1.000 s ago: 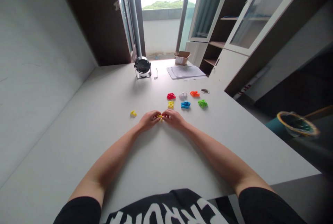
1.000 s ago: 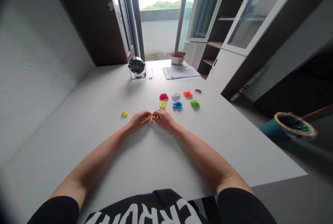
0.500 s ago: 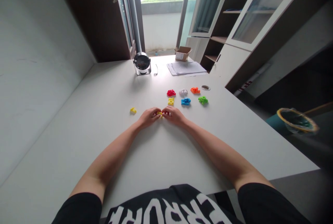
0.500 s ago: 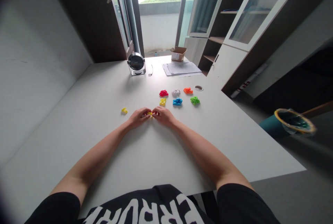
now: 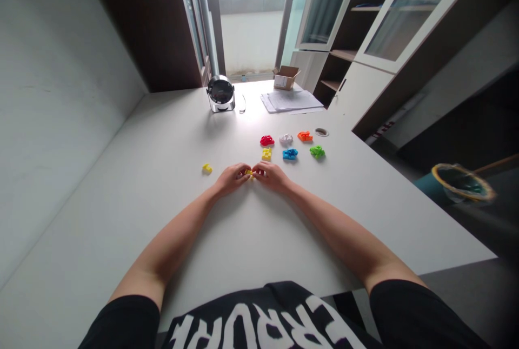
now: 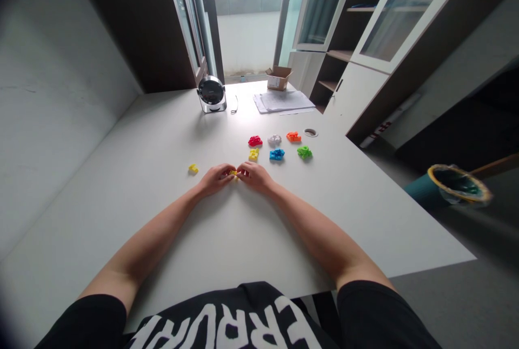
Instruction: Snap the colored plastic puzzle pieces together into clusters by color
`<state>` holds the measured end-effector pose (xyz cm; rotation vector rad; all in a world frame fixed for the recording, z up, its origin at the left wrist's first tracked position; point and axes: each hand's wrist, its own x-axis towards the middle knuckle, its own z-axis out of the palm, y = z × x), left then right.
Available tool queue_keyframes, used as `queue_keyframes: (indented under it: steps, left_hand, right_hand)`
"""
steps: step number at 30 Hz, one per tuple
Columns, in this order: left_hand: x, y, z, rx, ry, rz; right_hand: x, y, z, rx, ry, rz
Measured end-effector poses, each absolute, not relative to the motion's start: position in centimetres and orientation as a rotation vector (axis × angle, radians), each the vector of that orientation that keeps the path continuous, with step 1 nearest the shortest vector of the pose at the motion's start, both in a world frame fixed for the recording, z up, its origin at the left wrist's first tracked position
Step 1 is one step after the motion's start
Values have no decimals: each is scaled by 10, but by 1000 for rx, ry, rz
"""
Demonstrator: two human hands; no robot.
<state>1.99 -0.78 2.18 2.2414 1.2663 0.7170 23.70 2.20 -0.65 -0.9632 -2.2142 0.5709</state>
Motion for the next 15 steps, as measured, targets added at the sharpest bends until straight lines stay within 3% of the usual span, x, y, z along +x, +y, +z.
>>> queue_keyframes:
  steps: [15]
  left_hand:
    - [21, -9, 24, 2250, 1271, 718]
  right_hand:
    - [238, 21, -4, -980, -2214, 600]
